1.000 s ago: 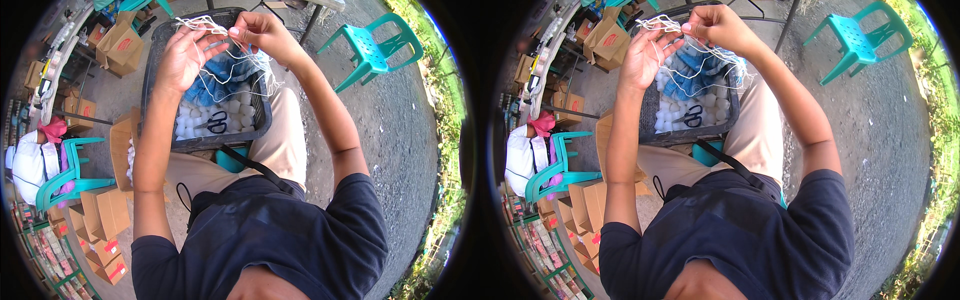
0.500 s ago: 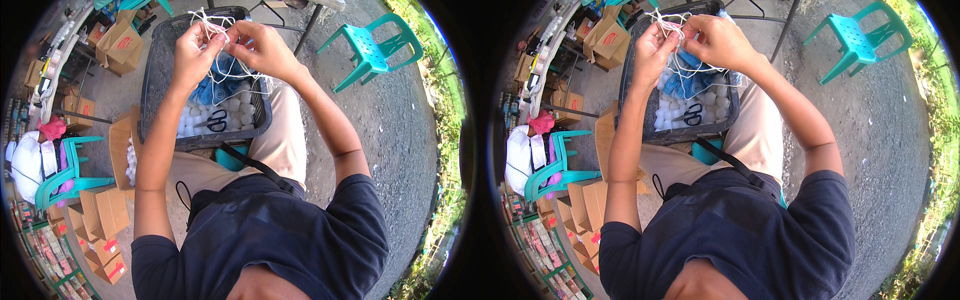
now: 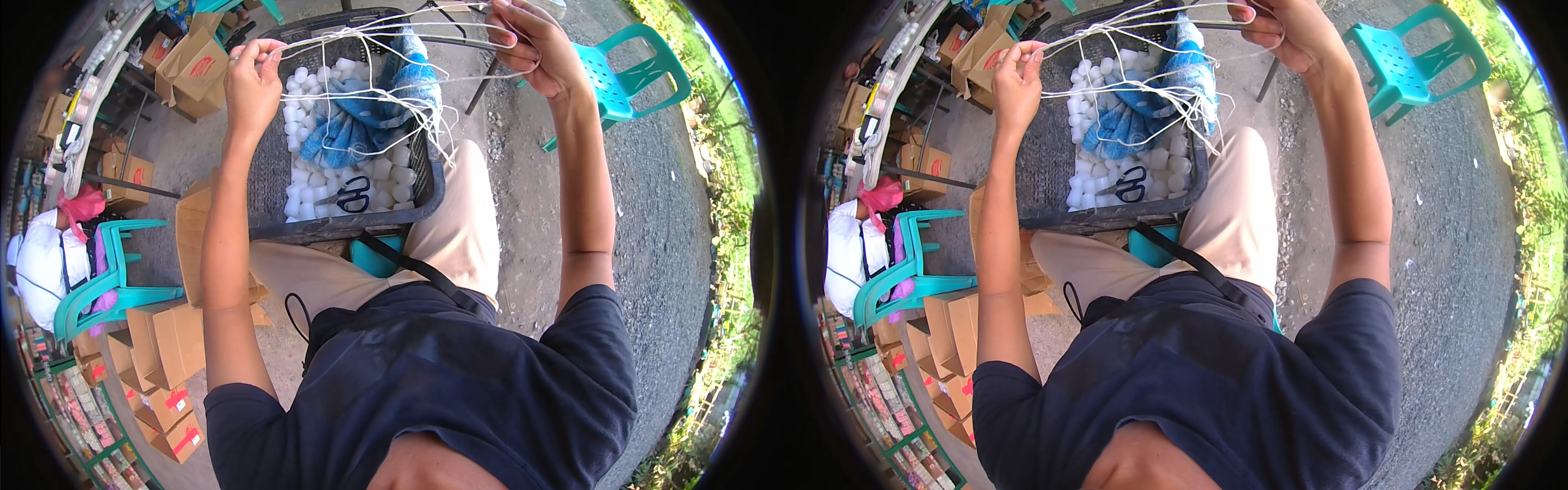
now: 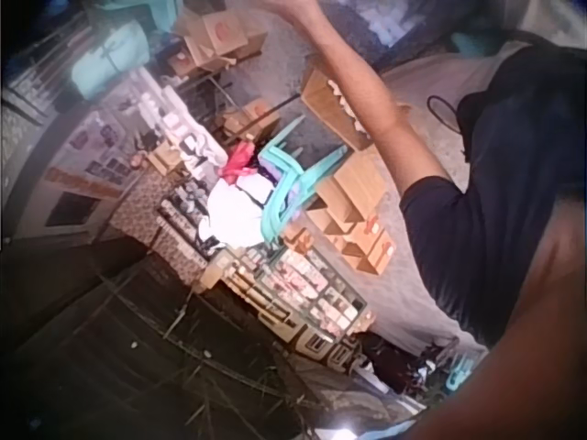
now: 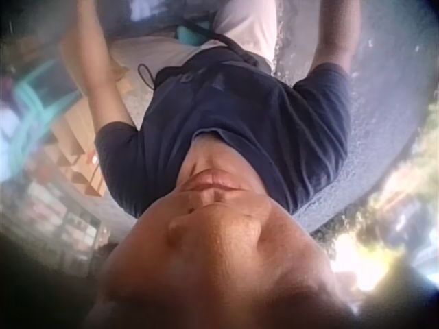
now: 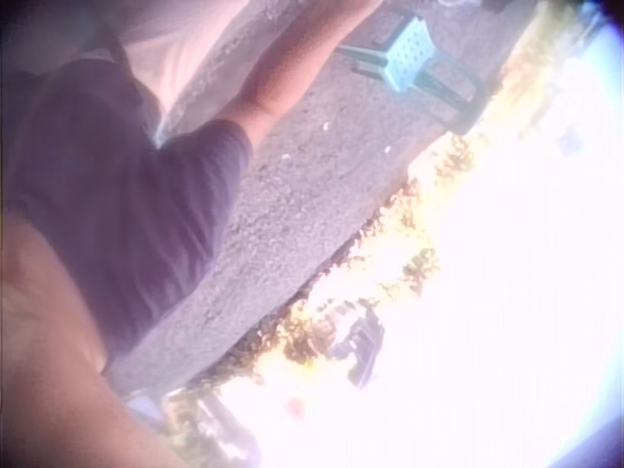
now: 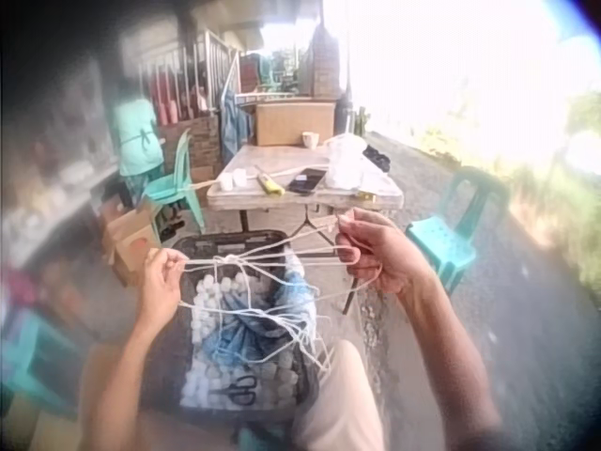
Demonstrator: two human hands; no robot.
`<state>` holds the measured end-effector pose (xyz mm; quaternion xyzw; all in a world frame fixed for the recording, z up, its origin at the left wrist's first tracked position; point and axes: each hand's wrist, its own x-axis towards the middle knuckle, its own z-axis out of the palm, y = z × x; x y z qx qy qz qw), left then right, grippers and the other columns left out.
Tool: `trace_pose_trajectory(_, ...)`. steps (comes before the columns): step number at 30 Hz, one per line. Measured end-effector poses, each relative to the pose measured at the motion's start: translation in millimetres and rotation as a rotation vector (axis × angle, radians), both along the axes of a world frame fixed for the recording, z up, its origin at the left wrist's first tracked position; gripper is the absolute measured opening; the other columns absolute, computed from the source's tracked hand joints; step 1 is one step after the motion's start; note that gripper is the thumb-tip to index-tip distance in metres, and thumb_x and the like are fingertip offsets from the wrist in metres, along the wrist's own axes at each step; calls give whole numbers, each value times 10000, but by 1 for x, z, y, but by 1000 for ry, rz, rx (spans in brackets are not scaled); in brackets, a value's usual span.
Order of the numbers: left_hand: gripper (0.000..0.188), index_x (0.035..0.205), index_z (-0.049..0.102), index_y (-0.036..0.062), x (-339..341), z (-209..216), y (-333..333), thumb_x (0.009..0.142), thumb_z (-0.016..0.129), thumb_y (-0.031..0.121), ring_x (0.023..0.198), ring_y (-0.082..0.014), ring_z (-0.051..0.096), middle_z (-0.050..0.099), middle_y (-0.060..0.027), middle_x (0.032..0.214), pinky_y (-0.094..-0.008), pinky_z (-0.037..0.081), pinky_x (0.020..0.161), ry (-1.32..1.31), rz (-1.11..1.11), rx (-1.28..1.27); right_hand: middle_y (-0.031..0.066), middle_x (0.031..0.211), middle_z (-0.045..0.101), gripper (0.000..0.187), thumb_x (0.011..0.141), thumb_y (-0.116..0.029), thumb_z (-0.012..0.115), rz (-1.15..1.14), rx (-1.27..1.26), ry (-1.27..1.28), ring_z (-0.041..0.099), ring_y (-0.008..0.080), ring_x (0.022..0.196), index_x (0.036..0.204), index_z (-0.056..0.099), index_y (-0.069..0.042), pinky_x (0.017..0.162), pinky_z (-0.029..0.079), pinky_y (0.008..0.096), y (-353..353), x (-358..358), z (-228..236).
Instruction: The person threads white cotton balls onto a string, ties knots between them, and uses scissors to trim the string. They wipe the cotton balls with a blue cloth and apply glue from a yellow tube to secure the knots. The person repeats this process with multiple cotton balls from a basket on their lap.
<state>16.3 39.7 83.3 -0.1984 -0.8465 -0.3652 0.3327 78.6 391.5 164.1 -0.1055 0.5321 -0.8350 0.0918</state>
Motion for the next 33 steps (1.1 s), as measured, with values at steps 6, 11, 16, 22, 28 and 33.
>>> trace_pose_trajectory(6, 162, 980, 677, 115, -40, 32, -48, 863, 588, 46, 836, -245, 585, 596, -85, 915, -360, 493, 712, 448, 183, -262, -46, 618, 464, 154, 964, -189, 556, 151, 413, 111, 479, 75, 540, 956, 538, -36, 548, 464, 229, 73, 7, 17)
trace_pose_trajectory(11, 176, 939, 666, 84, -66, 50, -76, 868, 670, 245, 784, -231, 632, 636, -72, 764, -386, 487, 692, 288, 341, -160, -60, 619, 363, 117, 988, -135, 464, 78, -85, 202, 347, 62, 556, 1002, 514, -31, 551, 373, 229, 125, 28, 18)
trace_pose_trajectory(16, 441, 916, 653, 2, -110, 30, -147, 834, 712, 431, 627, -127, 652, 662, -47, 691, -271, 498, 637, -195, 299, 301, -8, 607, 360, 188, 913, 23, 465, -390, -772, 199, 305, 129, 539, 754, 483, -77, 511, 280, 272, 217, 52, 0)
trace_pose_trajectory(22, 458, 873, 669, 6, -113, 23, -179, 822, 714, 459, 563, -118, 592, 663, -48, 685, -287, 488, 583, -419, 330, 162, -20, 581, 296, 237, 899, 29, 533, -1145, -358, 53, 231, 105, 492, 766, 410, -124, 463, 187, 290, 375, 78, -110)
trace_pose_trajectory(28, 384, 838, 655, 169, -113, 9, -129, 810, 657, 552, 618, -326, 644, 650, -74, 666, -430, 484, 548, 182, 441, -459, 67, 786, 538, 41, 900, -116, 530, -2009, -357, -204, 499, 230, 708, 916, 527, -79, 613, 393, 375, 534, 230, -143)
trace_pose_trajectory(33, 274, 765, 632, 156, -91, 72, -95, 827, 706, 413, 541, -220, 618, 593, -31, 574, -338, 462, 494, 325, 277, -391, 83, 1135, 667, 416, 756, -289, 606, -1363, 1647, -889, 611, 312, 1078, 1159, 619, -191, 939, 454, 405, 424, 213, -208)
